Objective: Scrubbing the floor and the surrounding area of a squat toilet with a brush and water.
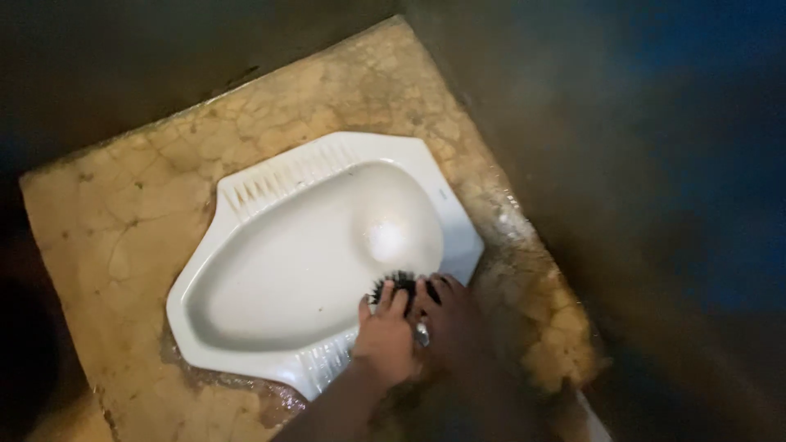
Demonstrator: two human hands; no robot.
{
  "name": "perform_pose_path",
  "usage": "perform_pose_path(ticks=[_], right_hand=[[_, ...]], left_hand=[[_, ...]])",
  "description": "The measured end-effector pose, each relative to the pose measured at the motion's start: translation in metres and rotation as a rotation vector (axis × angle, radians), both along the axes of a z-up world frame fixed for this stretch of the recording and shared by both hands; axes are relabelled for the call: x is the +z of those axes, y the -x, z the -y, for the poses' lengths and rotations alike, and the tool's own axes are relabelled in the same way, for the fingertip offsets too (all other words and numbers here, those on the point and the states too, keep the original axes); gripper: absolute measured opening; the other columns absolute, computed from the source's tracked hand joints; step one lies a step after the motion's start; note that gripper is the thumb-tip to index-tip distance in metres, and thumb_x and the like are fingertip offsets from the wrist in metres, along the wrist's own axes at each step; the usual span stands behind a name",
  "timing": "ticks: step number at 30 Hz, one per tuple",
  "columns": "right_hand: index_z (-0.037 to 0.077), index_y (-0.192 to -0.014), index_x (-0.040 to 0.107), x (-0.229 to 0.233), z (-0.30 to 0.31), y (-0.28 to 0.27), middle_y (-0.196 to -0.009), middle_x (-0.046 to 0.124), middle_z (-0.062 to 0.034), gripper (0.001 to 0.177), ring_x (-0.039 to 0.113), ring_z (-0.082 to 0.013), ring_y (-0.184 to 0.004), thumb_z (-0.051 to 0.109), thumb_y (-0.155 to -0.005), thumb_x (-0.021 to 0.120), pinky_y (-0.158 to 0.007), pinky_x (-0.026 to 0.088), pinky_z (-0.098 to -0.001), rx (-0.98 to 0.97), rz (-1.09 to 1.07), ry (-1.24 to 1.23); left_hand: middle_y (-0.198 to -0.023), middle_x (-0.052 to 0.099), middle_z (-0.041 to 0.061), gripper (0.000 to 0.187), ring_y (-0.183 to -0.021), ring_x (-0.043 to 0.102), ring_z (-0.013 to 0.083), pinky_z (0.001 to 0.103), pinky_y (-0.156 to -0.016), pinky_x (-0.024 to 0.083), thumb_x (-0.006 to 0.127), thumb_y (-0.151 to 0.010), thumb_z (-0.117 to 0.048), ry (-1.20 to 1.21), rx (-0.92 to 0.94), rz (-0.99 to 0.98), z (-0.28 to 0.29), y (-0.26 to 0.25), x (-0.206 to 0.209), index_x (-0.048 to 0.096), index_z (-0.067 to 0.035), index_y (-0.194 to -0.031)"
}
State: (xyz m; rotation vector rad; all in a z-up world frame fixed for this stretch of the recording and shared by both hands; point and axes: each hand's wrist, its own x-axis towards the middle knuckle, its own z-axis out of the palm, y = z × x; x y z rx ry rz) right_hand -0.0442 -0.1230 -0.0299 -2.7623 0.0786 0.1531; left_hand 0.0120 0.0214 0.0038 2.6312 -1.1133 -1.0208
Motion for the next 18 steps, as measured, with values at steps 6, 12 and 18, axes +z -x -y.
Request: perform_pose_path(ticks=[6,12,18], right_hand=[[0.011,-0.122,0.072,-0.021,-0.115,-0.054,-0.110,0.072,-0.0124,0.048,0.061,-0.0367,-0.105,0.028,-0.077,0.070,-0.092,0.048,-0.0494,0.205,0.057,-0.266],[0.015,-0.095,0.082,-0.117,-0.223,-0.106,-0.118,0.068,-0.0144,0.023,0.060,-0.0395,-0.112,0.027,-0.094,0.062,-0.092,0.045,-0.0508,0.165,-0.019,-0.259],[0.014,-0.097,0.078,-0.137,-0.193,-0.165,-0.110,0.069,-0.0132,0.018,0.065,-0.0316,-0.106,0.018,-0.084,0.066,-0.093,0.051,-0.0433,0.176,0.152,-0.001]], left_hand=[[-0.144,0.051,0.003,0.049,-0.140,0.042,0.0218,0.072,-0.116,0.016,0.049,-0.090,-0.040,-0.021,0.243,-0.076,-0.130,-0.036,-0.029,0.062,-0.022,-0.134],[-0.139,0.055,0.008,0.047,-0.138,0.048,0.0230,0.061,-0.117,0.027,0.040,-0.095,-0.039,-0.257,0.070,0.041,-0.216,-0.080,-0.051,0.059,-0.016,-0.131],[-0.140,0.054,0.019,0.059,-0.136,0.041,0.0422,0.066,-0.108,0.024,0.044,-0.084,-0.041,0.088,-0.040,0.577,-0.201,-0.129,-0.106,0.059,-0.008,-0.130]])
